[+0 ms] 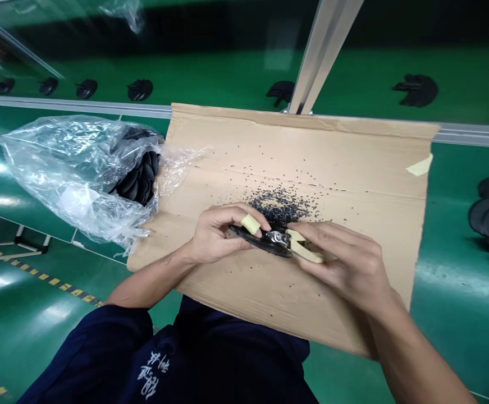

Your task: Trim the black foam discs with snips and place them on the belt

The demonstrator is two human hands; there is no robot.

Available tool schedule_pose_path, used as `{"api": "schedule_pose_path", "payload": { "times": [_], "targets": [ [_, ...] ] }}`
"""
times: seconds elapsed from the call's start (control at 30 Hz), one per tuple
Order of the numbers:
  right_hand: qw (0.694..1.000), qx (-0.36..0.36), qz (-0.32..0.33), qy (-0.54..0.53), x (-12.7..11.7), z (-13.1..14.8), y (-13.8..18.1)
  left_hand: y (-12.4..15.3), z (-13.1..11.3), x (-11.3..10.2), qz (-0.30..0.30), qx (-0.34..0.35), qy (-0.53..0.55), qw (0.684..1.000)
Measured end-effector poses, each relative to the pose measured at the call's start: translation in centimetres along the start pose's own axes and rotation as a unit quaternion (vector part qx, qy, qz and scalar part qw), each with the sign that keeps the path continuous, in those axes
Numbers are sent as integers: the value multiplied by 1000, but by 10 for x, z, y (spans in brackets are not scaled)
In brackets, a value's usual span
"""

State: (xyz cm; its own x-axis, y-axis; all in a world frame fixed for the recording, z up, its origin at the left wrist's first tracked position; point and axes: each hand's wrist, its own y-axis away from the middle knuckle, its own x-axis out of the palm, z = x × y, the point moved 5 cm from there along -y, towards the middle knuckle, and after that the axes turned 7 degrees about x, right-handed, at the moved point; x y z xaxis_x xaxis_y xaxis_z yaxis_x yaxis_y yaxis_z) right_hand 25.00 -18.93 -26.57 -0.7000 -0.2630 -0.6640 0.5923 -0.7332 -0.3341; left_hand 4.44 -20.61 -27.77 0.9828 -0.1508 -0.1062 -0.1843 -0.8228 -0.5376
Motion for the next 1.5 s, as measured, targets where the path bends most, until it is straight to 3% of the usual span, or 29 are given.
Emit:
{"api": "schedule_pose_path", "payload": {
  "times": [0.1,0.17,0.3,0.43,0.57,0.67,0.77,0.87,0.97,1.03,1.13,1.2,1.27,1.4,1.5],
  "targets": [
    [1000,6,-20,9,-2,0,-2,3,-4,0,17,-41,-7,999],
    [995,-8,-49,88,-3,-1,-2,5,-9,0,32,-59,-22,997],
    [965,-39,-68,250,0,-4,-1,3,-18,3,88,-38,-91,991],
    [959,-55,-75,267,0,-4,-1,-5,-18,1,114,-41,-192,974],
    [961,-55,-91,255,-4,-8,-1,-17,-24,-23,121,-82,-162,976],
    [959,-53,-98,259,-4,-13,0,-42,-29,-52,140,-67,-195,969],
    [957,-51,-101,267,-3,-18,0,-87,-14,-84,156,-45,-327,931],
    [957,-54,-113,261,-2,-25,-3,-140,25,-111,181,-38,-468,864],
    [960,-54,-122,246,-3,-34,-7,-180,73,-133,197,-105,-567,793],
    [963,-50,-121,234,-3,-40,-8,-193,99,-139,204,-136,-576,780],
    [967,-34,-114,224,-3,-47,-9,-196,122,-143,225,-164,-563,778],
    [969,-26,-114,219,-1,-48,-7,-196,125,-155,232,-182,-561,773],
    [970,-19,-116,213,0,-48,-6,-197,119,-179,226,-214,-574,757],
    [973,-5,-121,195,1,-45,-4,-187,103,-243,230,-335,-603,686],
    [974,-10,-126,189,0,-41,-4,-165,98,-269,229,-391,-608,652]
  ]
}}
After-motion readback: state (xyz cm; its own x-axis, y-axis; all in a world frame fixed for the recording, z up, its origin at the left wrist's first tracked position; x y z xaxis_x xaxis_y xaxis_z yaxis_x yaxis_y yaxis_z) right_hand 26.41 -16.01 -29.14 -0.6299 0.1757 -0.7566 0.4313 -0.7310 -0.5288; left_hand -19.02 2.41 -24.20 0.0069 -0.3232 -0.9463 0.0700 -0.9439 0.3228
